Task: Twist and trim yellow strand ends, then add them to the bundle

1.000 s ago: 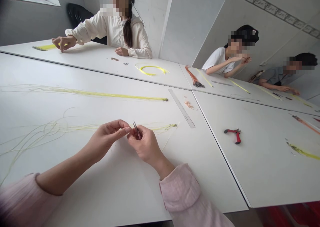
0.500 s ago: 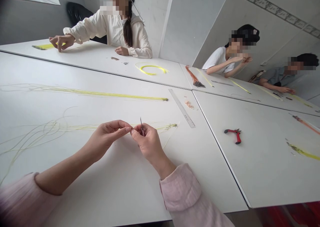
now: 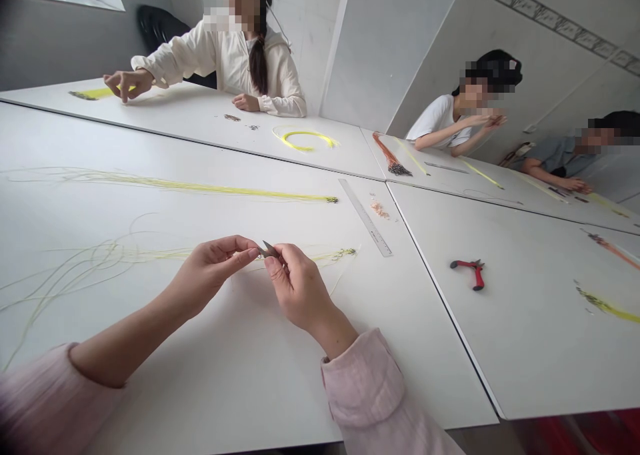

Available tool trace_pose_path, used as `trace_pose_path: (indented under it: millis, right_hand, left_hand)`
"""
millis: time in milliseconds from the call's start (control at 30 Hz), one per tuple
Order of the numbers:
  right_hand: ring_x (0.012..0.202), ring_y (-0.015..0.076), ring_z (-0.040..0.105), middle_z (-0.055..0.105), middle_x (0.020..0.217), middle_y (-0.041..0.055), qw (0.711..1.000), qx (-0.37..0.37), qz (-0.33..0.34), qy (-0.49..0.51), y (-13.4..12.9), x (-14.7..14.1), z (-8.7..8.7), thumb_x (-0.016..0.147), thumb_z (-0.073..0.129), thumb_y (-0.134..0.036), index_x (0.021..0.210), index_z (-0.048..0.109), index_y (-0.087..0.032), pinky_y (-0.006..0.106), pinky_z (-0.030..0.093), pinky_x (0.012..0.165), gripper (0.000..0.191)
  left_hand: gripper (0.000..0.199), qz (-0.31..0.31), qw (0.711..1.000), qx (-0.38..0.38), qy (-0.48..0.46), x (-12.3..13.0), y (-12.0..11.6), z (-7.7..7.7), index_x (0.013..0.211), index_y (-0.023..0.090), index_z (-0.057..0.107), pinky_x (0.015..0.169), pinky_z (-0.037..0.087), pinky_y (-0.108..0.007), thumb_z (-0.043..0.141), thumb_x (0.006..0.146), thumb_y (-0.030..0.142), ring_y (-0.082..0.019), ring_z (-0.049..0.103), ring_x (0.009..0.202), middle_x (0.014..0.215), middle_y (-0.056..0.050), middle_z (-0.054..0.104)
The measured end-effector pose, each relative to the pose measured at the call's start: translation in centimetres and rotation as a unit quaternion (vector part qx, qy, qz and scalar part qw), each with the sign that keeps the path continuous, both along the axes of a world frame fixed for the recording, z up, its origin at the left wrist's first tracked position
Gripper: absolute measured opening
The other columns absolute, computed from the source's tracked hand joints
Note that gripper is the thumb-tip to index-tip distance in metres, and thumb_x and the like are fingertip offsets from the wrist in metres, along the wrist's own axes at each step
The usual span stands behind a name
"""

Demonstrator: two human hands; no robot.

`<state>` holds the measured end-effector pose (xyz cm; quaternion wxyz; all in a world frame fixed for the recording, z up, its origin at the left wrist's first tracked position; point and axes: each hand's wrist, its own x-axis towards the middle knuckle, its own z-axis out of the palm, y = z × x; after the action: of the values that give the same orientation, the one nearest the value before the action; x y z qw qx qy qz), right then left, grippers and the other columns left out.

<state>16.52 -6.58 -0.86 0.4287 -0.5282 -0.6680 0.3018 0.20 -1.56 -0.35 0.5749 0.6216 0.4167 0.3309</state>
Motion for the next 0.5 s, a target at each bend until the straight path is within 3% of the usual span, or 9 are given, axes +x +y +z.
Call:
trace_pose_path:
  millis: [267,500]
  right_hand:
    - [0.076,0.0157,0.052,0.057,0.086,0.0047,1.000,0.014,0.006,0.001,0.01,-0.17,-0.31,0.093,0.042,-0.034,0.097,0.059,-0.020,0.029,0.042,0.069,0.023]
    - [0.074,0.0155,0.051,0.056,0.081,0.0040,0.999,0.035,0.020,-0.023,0.25,-0.11,-0.62,0.093,0.042,-0.033,0.096,0.059,-0.020,0.029,0.041,0.067,0.021]
  left_hand:
    - [0.022,-0.004,0.996,0.077,0.045,0.12,-0.29,0.40,0.079,0.022,0.059,0.076,0.041,-0.028,0.054,0.083,0.043,-0.017,0.058,0.085,0.087,-0.001,0.064]
    - [0.024,-0.025,0.996,0.064,0.050,-0.09,-0.34,0.76,0.078,0.022,0.061,0.069,0.041,-0.028,0.054,0.082,0.045,-0.017,0.057,0.078,0.085,-0.001,0.065]
